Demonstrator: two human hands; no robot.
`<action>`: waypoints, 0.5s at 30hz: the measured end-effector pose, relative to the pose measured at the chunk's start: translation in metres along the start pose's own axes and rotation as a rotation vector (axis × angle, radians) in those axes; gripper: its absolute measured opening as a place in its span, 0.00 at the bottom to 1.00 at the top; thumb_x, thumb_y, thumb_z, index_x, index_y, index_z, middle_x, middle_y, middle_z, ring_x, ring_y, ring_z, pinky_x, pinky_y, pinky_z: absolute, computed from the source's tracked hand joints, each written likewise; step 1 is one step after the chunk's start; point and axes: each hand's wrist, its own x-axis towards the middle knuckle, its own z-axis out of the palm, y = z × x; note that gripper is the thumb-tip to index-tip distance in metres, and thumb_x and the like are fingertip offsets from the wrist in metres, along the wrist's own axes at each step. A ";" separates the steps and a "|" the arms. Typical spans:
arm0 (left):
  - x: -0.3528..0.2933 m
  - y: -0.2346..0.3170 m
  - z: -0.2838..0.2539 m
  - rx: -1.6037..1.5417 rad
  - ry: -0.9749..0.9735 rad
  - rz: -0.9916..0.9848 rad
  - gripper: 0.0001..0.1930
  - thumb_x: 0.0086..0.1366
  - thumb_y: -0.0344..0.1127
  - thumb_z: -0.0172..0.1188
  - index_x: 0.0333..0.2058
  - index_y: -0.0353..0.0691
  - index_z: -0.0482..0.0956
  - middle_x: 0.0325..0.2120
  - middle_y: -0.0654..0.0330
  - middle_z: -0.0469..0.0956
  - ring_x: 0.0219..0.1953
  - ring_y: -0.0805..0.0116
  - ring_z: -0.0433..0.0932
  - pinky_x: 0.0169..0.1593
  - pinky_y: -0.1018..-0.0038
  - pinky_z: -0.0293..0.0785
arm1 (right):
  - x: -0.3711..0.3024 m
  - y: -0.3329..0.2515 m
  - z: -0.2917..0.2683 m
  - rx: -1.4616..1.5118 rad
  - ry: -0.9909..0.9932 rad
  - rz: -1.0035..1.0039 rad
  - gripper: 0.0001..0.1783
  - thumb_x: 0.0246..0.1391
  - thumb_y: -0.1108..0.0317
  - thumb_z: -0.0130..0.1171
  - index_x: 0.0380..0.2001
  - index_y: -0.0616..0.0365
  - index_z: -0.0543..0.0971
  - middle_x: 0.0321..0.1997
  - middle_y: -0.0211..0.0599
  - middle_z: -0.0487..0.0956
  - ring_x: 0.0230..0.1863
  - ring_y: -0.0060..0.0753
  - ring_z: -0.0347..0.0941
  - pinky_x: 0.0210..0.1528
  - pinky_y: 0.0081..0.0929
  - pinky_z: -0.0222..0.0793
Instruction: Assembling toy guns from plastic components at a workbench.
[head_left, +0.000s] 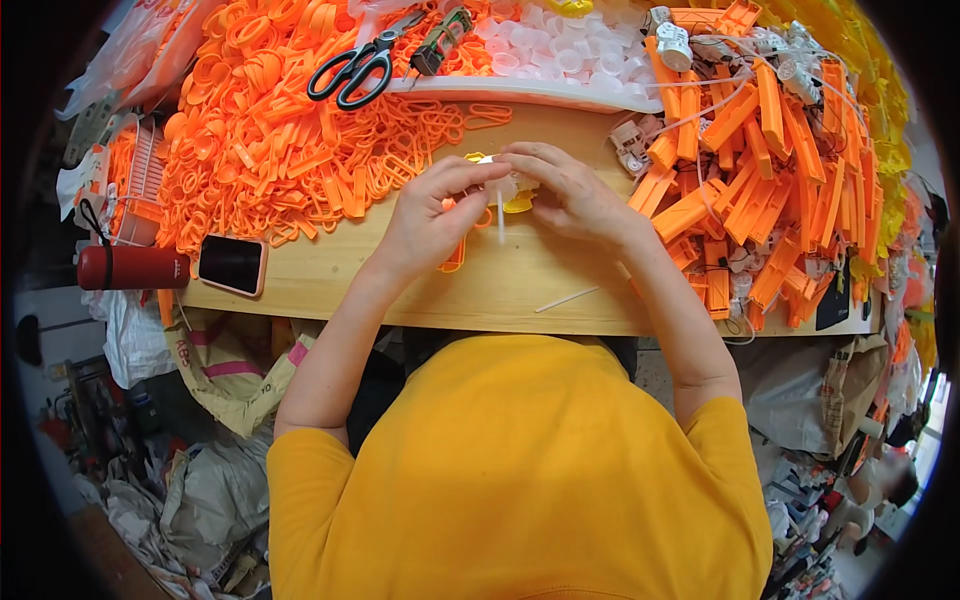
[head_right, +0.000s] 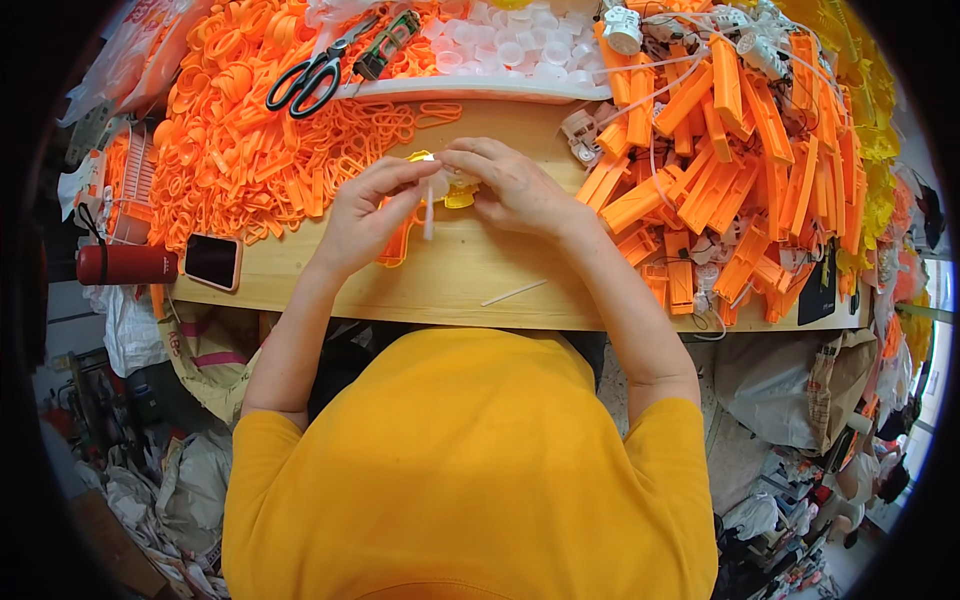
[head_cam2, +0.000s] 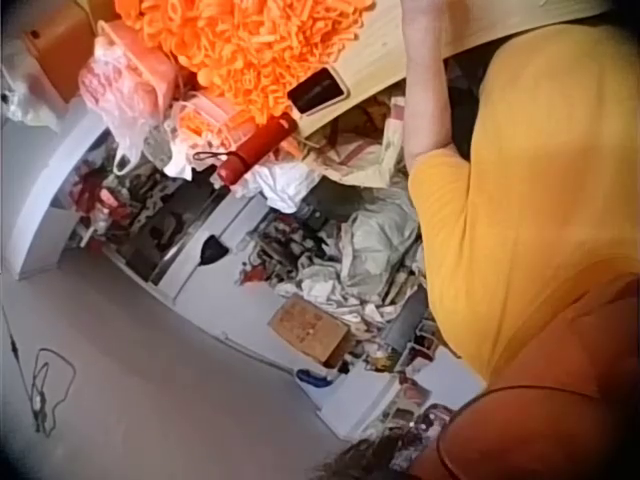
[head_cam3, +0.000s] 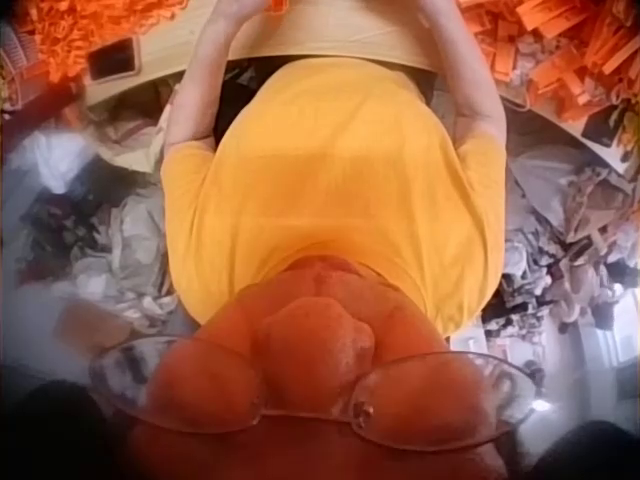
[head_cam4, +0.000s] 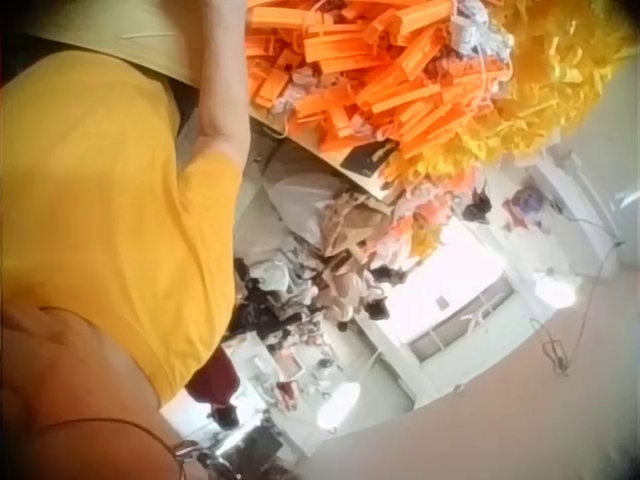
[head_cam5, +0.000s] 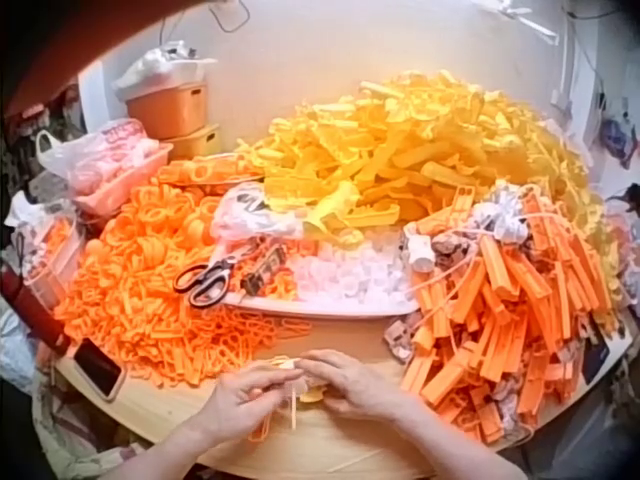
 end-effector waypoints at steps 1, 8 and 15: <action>0.002 -0.004 0.002 0.232 0.041 0.144 0.15 0.60 0.24 0.58 0.47 0.37 0.79 0.37 0.59 0.77 0.39 0.71 0.77 0.43 0.76 0.74 | 0.001 0.000 0.000 0.006 -0.008 0.001 0.34 0.39 0.80 0.61 0.55 0.54 0.71 0.59 0.44 0.69 0.59 0.49 0.67 0.58 0.36 0.67; 0.011 -0.011 0.008 0.760 0.075 0.542 0.11 0.54 0.26 0.62 0.37 0.42 0.81 0.34 0.58 0.80 0.36 0.56 0.77 0.42 0.65 0.71 | 0.002 0.002 0.001 0.095 -0.007 0.036 0.36 0.38 0.82 0.63 0.56 0.53 0.71 0.56 0.48 0.70 0.56 0.50 0.69 0.53 0.35 0.72; 0.015 -0.008 0.006 0.842 -0.015 0.530 0.10 0.53 0.25 0.63 0.36 0.43 0.81 0.32 0.59 0.81 0.36 0.57 0.77 0.42 0.64 0.72 | 0.003 0.005 0.004 0.145 0.001 0.044 0.35 0.38 0.83 0.63 0.54 0.55 0.72 0.55 0.50 0.70 0.53 0.52 0.71 0.49 0.34 0.74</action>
